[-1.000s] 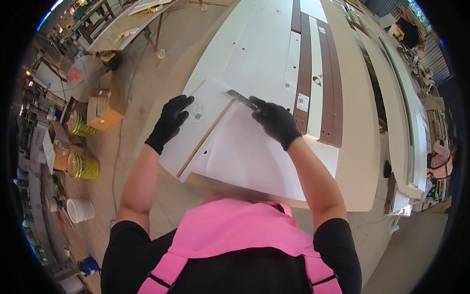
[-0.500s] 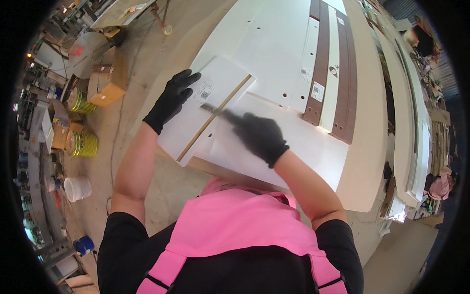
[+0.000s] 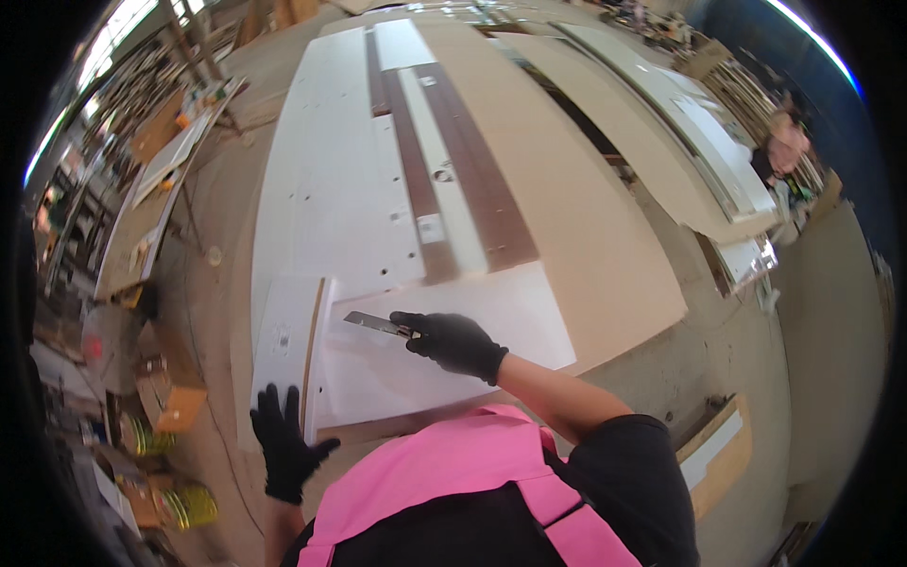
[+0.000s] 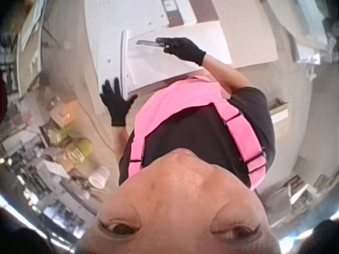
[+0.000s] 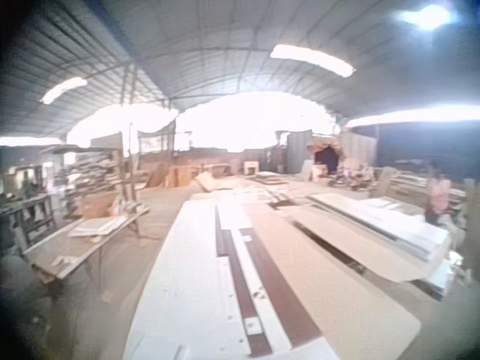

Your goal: The person assembles flat-pack furniture components by cutting protective film from white panels with a utility knife, aligning parts, and securing them with tape. The person handles panels, cardboard, and tools throughout the process.

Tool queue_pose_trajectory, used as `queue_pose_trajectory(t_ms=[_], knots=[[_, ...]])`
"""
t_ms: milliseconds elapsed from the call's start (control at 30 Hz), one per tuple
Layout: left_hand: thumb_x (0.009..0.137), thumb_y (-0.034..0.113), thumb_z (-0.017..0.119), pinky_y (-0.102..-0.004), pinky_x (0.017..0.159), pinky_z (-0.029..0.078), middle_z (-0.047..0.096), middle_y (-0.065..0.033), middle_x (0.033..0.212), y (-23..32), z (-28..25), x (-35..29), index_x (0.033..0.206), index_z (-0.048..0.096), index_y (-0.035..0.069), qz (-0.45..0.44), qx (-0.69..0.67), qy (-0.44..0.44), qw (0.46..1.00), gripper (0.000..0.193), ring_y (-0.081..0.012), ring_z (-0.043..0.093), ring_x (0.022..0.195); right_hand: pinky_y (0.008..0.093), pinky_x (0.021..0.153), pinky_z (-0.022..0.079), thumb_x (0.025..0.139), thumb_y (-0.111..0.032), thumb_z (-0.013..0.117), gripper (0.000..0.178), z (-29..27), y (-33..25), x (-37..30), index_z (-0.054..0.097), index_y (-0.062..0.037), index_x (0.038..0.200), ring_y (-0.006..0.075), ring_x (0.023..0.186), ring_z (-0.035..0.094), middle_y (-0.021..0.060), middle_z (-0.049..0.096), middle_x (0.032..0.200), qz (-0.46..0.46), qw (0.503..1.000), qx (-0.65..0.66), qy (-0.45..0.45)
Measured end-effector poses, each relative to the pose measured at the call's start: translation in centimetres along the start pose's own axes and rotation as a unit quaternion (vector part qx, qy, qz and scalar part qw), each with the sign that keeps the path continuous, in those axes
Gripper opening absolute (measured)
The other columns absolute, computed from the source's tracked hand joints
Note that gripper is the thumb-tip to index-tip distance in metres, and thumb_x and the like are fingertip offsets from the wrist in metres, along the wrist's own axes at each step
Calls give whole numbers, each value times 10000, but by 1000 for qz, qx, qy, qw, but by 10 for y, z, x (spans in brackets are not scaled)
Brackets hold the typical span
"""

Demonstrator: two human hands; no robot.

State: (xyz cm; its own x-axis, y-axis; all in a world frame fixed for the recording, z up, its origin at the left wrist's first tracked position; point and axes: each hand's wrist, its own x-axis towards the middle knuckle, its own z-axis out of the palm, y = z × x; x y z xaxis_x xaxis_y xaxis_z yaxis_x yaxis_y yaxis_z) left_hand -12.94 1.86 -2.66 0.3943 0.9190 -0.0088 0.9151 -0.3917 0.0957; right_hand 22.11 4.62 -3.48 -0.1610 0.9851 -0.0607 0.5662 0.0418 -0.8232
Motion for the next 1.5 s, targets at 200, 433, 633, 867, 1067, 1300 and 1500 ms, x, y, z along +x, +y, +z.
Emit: queue_pose_trajectory(t_ms=[200, 433, 633, 867, 1067, 1300, 1500], knots=[[701, 74, 681, -506, 1144, 207, 227, -227, 1542, 16, -14, -3, 1498, 284, 84, -34, 42, -21, 998, 891, -417, 231, 1410, 248, 741, 496, 920, -168, 608, 456, 4, 6, -25, 532, -206, 1368, 105, 826, 606, 36, 676, 1090, 101, 978, 184, 3], [902, 114, 512, -361, 1003, 418, 545, -171, 1331, -31, -59, -8, 1383, 436, -32, -101, -429, 160, 883, 508, -292, 540, 1205, 309, 919, 479, 910, -139, 621, 433, 7, 19, -10, 554, -132, 1338, 206, 1045, 642, 109, 673, 1155, -36, 987, 151, 50], [962, 278, 494, -445, 993, 446, 561, -156, 1297, -46, 8, -22, 1343, 506, 12, -260, -737, 98, 616, 466, -310, 533, 1187, 288, 796, 503, 898, -137, 635, 488, 11, 6, 1, 543, -277, 1356, 161, 827, 642, 45, 691, 1086, -4, 982, 185, -28], [974, 276, 488, -449, 916, 492, 567, -156, 1284, -17, 21, -32, 1342, 510, 13, -300, -625, 162, 702, 452, -321, 567, 1135, 430, 776, 501, 893, -260, 560, 439, 21, -17, 22, 547, -222, 1330, 321, 885, 642, 130, 671, 992, -108, 987, -93, -72], [998, 281, 451, -424, 893, 504, 539, -167, 1311, -18, 33, -28, 1359, 494, 13, -247, -612, 251, 708, 451, -309, 561, 1133, 409, 717, 500, 902, -262, 568, 436, 33, -13, 29, 535, -255, 1336, 310, 799, 631, 119, 626, 887, -146, 978, -131, -70], [992, 266, 493, -437, 957, 456, 542, -191, 1313, -26, 42, -33, 1307, 523, -35, -344, -558, 248, 713, 437, -347, 536, 1159, 433, 722, 509, 873, -261, 575, 437, 28, -8, 35, 555, -248, 1309, 329, 835, 652, 140, 667, 920, -132, 981, -133, -57], [946, 303, 603, -453, 953, 449, 605, -203, 1199, -40, 14, -25, 1229, 597, -17, -76, 40, 306, 948, 426, -364, 565, 1093, 435, 714, 508, 853, -256, 579, 442, 26, -12, 40, 569, -250, 1295, 325, 830, 653, 131, 674, 904, -128, 980, -136, -65]])
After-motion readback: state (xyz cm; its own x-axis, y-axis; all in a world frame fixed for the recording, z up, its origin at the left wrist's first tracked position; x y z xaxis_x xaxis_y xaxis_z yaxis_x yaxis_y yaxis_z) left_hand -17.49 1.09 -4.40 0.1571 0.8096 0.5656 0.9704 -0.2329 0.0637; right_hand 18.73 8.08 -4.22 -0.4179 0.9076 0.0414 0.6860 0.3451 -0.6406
